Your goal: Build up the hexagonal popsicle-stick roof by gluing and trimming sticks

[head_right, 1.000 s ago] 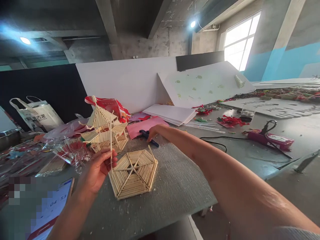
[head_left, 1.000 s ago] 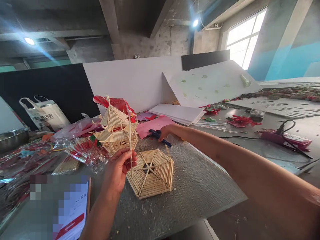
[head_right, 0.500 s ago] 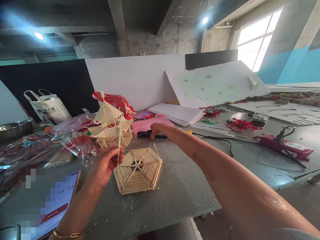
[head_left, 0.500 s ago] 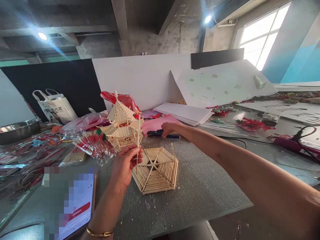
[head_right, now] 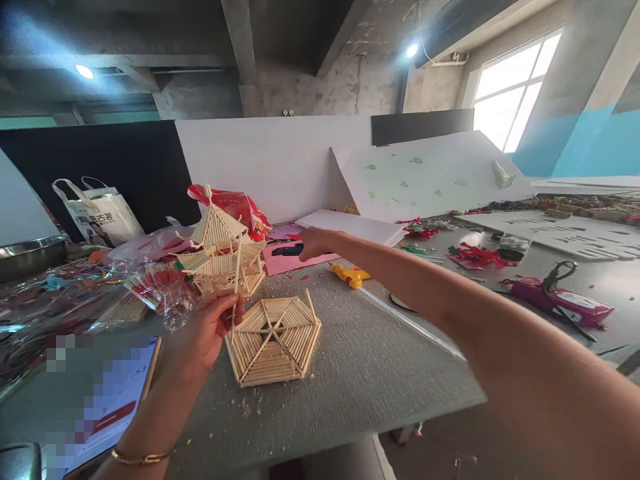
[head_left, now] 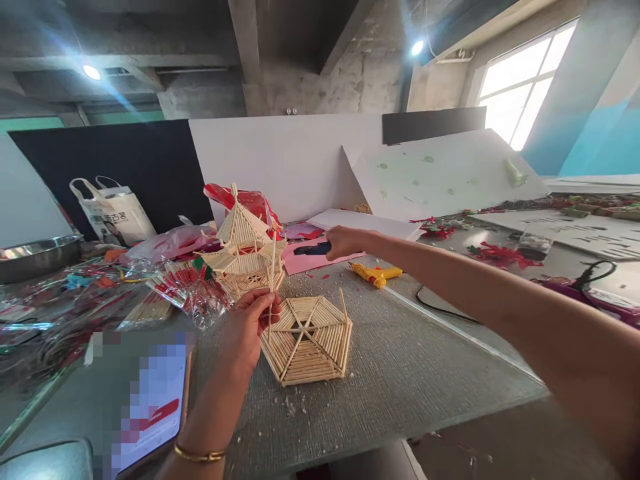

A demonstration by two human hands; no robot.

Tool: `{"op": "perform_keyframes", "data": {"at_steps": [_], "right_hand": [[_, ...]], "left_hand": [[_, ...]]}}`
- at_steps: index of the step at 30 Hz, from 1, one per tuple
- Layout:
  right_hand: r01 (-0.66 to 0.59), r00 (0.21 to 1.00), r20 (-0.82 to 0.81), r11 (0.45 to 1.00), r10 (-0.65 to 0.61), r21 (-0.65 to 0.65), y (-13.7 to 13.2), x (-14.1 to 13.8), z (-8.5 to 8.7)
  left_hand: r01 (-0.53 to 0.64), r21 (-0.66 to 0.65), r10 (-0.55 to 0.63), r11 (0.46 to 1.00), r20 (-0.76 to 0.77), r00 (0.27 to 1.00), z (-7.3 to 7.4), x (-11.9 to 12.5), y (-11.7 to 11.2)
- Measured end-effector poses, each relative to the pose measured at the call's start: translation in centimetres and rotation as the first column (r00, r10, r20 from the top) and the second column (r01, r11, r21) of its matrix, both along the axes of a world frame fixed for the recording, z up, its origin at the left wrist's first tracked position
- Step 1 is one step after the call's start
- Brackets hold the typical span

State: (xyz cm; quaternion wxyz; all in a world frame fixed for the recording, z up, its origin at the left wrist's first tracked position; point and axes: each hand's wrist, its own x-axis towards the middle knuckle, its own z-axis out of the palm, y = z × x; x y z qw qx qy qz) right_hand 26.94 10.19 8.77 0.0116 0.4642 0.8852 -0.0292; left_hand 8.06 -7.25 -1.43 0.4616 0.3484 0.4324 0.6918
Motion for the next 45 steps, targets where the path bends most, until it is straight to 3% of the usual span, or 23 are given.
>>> {"op": "perform_keyframes", "data": {"at_steps": [2,4,8,11,14,20,28,34,39,45], "right_hand": [[0.067,0.998,0.003,0.997,-0.067,-0.026,-1.5,2.1,0.9],[0.065,0.993,-0.096,0.993,-0.074,-0.095,-4.0,4.2,1.2],[0.054,0.914,-0.349,0.915,-0.207,-0.4,-11.4,7.0,-0.3],[0.04,0.889,-0.358,0.829,-0.285,-0.558,-16.8,7.1,-1.8],[0.057,0.91,-0.315,0.834,-0.27,-0.549,-19.8,5.7,-2.7],[0.061,0.943,-0.293,0.946,-0.159,-0.317,-20.5,3.1,-3.7],[0.049,0.949,-0.28,0.947,-0.143,-0.316,-20.6,1.3,-5.3],[0.038,0.949,-0.285,0.944,-0.137,-0.327,-20.5,0.4,-5.2],[0.043,0.953,-0.27,0.944,-0.137,-0.327,-20.4,0.2,-5.1],[0.03,0.945,-0.295,0.938,-0.139,-0.345,-20.3,0.0,-5.0]], "left_hand": [[-0.006,0.042,0.007,0.999,-0.039,0.999,0.1,0.1,-0.1],[-0.014,0.074,0.02,0.997,-0.08,0.997,0.3,0.2,-0.3],[-0.034,0.077,0.046,0.996,-0.152,0.987,1.0,0.9,-1.0],[-0.048,0.055,0.059,0.997,-0.214,0.975,1.8,1.5,-1.9],[-0.116,0.072,0.133,0.991,-0.322,0.937,2.6,1.9,-3.1],[-0.229,0.224,0.314,0.947,-0.514,0.798,2.6,1.5,-4.7],[-0.362,0.381,0.525,0.851,-0.629,0.573,1.3,0.5,-5.3],[-0.389,0.441,0.586,0.809,-0.554,0.591,0.8,0.2,-5.3],[-0.406,0.467,0.618,0.786,-0.614,0.491,0.4,0.1,-5.2],[-0.411,0.475,0.626,0.778,-0.642,0.443,0.1,0.0,-5.1]]}}
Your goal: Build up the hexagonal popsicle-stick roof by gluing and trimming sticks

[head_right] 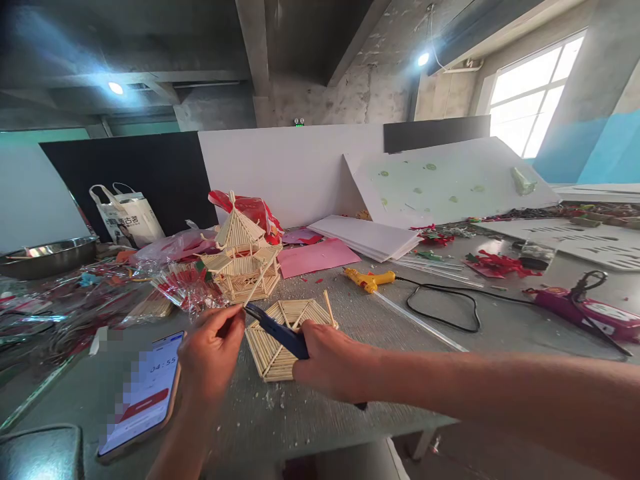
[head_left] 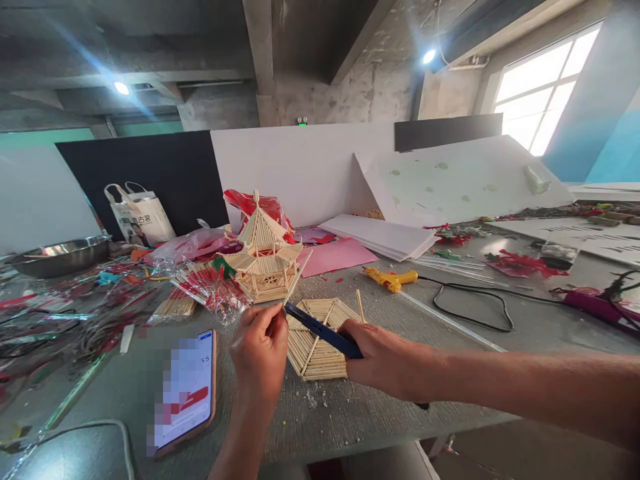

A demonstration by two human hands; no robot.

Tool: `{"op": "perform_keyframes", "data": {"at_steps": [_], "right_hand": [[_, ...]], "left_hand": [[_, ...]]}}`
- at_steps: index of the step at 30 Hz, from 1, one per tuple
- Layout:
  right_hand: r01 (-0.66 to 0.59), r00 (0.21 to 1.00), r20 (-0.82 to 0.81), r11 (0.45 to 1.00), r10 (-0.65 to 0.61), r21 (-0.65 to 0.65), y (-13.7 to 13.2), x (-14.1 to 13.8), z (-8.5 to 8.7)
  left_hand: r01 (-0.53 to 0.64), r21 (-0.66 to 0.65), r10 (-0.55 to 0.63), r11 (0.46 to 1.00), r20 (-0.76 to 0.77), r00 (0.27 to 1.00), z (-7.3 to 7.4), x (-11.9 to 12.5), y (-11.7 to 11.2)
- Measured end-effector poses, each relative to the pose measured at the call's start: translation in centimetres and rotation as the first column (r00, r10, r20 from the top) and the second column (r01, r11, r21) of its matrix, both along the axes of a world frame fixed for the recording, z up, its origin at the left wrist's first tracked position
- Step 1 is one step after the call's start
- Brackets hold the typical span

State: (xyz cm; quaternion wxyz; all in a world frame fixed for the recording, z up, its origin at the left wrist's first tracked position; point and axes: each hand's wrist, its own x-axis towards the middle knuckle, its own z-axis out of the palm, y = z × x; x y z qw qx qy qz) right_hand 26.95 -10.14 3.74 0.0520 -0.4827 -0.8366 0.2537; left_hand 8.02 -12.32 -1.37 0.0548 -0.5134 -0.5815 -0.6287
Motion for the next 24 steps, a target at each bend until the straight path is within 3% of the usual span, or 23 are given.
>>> {"op": "perform_keyframes", "data": {"at_steps": [10,15,24], "right_hand": [[-0.056,0.998,0.024,0.998,0.056,0.025,0.28,0.2,-0.26],[-0.062,0.998,0.035,0.998,0.061,0.022,0.32,0.11,-0.07],[-0.064,0.997,0.052,0.998,0.063,0.018,0.12,0.19,0.09]], "left_hand": [[-0.051,-0.036,0.051,0.998,-0.003,0.999,-0.08,-0.02,-0.07],[-0.117,-0.03,0.114,0.993,-0.094,0.989,-0.45,-0.11,0.18],[-0.126,-0.045,0.121,0.991,-0.106,0.987,-0.32,-0.15,0.22]]}}
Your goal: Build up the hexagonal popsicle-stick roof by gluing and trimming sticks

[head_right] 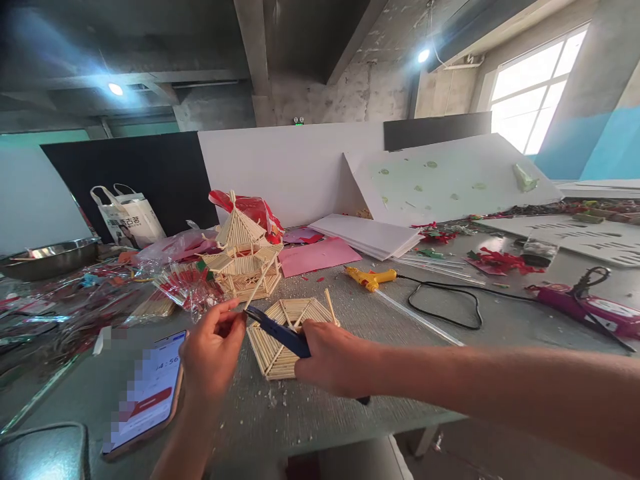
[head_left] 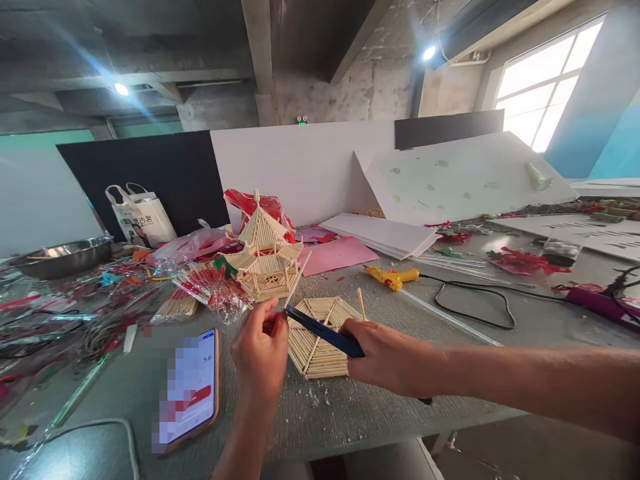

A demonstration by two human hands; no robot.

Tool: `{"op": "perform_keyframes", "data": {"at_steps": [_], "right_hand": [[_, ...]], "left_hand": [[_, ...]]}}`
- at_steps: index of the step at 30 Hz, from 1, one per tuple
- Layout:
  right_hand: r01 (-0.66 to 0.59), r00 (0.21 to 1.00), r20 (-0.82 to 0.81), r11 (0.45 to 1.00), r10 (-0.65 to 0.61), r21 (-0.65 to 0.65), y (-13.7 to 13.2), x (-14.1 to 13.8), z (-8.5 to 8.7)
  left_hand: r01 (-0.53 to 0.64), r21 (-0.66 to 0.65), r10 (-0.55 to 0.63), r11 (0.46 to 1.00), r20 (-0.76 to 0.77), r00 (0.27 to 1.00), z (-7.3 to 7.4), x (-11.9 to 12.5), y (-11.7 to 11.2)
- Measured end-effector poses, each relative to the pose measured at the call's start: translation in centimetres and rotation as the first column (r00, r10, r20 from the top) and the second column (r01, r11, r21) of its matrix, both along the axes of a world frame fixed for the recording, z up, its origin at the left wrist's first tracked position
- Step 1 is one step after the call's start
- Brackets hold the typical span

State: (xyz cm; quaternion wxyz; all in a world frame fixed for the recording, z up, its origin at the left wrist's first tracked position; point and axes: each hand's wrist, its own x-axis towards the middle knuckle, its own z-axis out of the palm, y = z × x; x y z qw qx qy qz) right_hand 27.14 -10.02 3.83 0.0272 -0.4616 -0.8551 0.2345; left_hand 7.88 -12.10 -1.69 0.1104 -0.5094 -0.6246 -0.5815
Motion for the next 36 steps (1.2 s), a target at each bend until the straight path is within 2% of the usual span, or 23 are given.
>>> {"op": "perform_keyframes", "data": {"at_steps": [12,21,24,30,33,36], "right_hand": [[0.016,0.999,0.035,0.999,-0.017,0.029,0.1,-0.5,-0.3],[0.01,1.0,0.027,1.0,-0.009,-0.028,0.0,-0.3,0.0],[0.0,0.999,0.032,0.999,0.001,-0.049,-0.1,-0.4,0.3],[0.006,0.998,0.063,0.995,0.0,-0.099,-0.3,-0.7,0.8],[0.015,0.999,0.041,0.988,-0.009,-0.153,-0.4,-0.8,0.9],[0.032,0.999,0.018,0.977,-0.029,-0.211,-0.3,-0.9,0.7]], "left_hand": [[0.018,-0.056,-0.016,0.998,0.032,0.999,0.3,-0.1,-0.4],[0.106,-0.197,-0.081,0.975,0.132,0.988,0.4,-0.5,-0.5],[0.076,-0.177,-0.069,0.981,0.042,0.997,0.2,-0.5,-0.5],[-0.044,-0.007,0.041,0.999,-0.231,0.972,-0.5,-0.2,-0.2],[-0.063,0.034,0.07,0.997,-0.298,0.952,-0.7,0.0,0.0],[-0.092,0.019,0.094,0.996,-0.331,0.939,-0.6,0.2,-0.1]]}}
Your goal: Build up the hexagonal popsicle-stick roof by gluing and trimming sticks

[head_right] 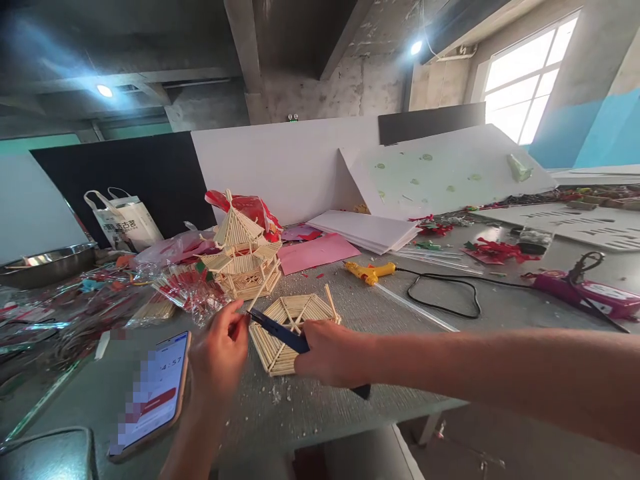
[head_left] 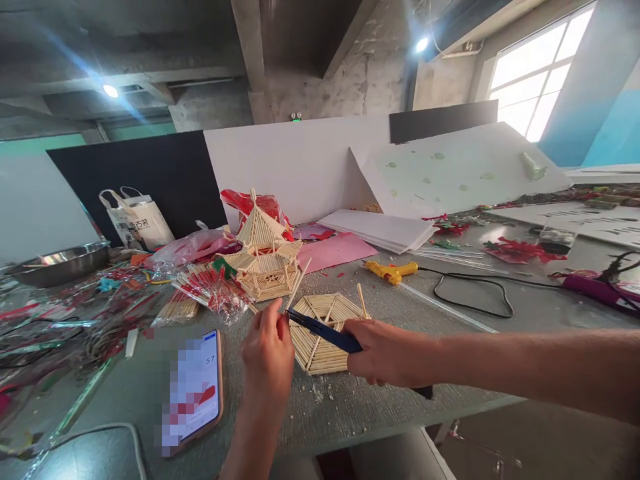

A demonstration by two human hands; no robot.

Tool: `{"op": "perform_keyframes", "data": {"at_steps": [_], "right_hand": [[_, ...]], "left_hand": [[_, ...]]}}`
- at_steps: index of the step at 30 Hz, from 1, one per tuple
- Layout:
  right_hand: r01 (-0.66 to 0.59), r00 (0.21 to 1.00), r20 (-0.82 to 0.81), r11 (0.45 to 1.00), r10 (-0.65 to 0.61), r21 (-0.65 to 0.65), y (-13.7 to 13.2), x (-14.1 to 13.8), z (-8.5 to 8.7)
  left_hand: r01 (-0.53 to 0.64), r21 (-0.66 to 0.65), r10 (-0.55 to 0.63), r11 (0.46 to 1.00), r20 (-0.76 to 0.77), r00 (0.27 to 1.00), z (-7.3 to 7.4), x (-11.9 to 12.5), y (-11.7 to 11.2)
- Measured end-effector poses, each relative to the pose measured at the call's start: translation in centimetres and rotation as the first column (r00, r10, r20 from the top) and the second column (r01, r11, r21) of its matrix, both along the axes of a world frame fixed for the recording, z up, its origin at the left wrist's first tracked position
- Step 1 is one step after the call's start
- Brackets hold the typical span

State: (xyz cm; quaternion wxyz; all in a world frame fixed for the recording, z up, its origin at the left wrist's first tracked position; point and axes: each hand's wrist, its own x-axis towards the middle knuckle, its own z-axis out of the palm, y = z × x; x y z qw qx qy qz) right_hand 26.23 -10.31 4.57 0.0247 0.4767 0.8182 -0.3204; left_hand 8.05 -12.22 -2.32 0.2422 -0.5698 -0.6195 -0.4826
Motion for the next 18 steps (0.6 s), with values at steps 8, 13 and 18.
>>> {"op": "perform_keyframes", "data": {"at_steps": [8,13,18], "right_hand": [[0.016,1.0,-0.02,0.991,-0.019,-0.131,0.4,-0.4,-0.2],[0.031,1.0,0.002,0.994,-0.031,-0.104,0.4,-0.6,0.4],[0.005,0.999,0.054,0.998,-0.002,-0.057,0.7,-1.0,0.8]], "left_hand": [[0.001,-0.083,-0.001,0.997,0.001,1.0,0.2,0.5,-0.3],[-0.001,-0.179,0.025,0.984,0.13,0.991,0.2,0.0,-1.0],[0.101,-0.407,-0.028,0.908,0.183,0.983,0.2,-1.2,-2.3]]}}
